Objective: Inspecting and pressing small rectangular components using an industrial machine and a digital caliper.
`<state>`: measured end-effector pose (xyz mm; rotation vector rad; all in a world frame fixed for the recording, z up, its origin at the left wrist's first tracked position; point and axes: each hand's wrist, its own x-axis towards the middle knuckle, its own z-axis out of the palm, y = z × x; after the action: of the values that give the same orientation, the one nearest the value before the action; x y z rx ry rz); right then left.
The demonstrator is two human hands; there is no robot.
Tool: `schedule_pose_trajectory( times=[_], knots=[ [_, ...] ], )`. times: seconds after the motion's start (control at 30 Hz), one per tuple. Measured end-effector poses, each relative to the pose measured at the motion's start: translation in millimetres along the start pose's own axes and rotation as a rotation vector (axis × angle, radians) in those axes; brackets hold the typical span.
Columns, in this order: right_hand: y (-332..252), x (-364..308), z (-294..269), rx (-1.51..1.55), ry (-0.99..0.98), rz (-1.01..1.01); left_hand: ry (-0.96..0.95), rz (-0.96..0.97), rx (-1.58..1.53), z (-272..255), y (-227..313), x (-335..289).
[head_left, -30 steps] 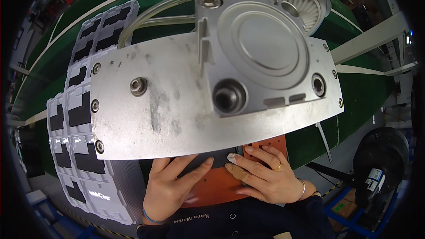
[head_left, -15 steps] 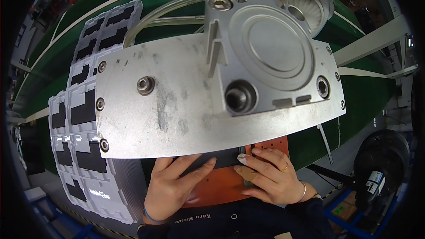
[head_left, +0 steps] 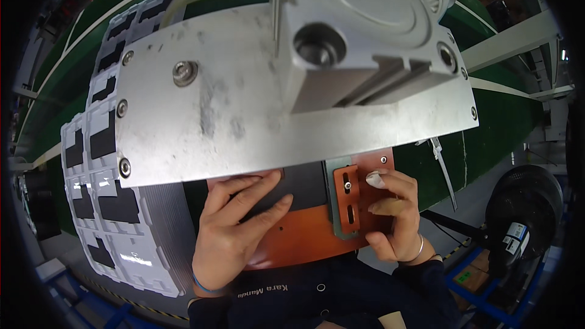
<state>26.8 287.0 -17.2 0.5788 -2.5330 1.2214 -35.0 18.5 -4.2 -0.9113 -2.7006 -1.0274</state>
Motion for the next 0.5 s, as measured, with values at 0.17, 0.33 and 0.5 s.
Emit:
schedule_pose_trajectory(
  times=[0.17,0.33,0.5],
  knots=[
    [-10,6,2,-0.184,-0.129,-0.03,0.008,-0.012,-0.017,1,2,0],
    [-27,16,2,-0.424,-0.384,-0.116,-0.001,-0.012,-0.027,-1,2,0],
    [-28,16,8,-0.466,-0.433,-0.097,-0.001,-0.023,-0.033,-1,2,-2]
  ],
)
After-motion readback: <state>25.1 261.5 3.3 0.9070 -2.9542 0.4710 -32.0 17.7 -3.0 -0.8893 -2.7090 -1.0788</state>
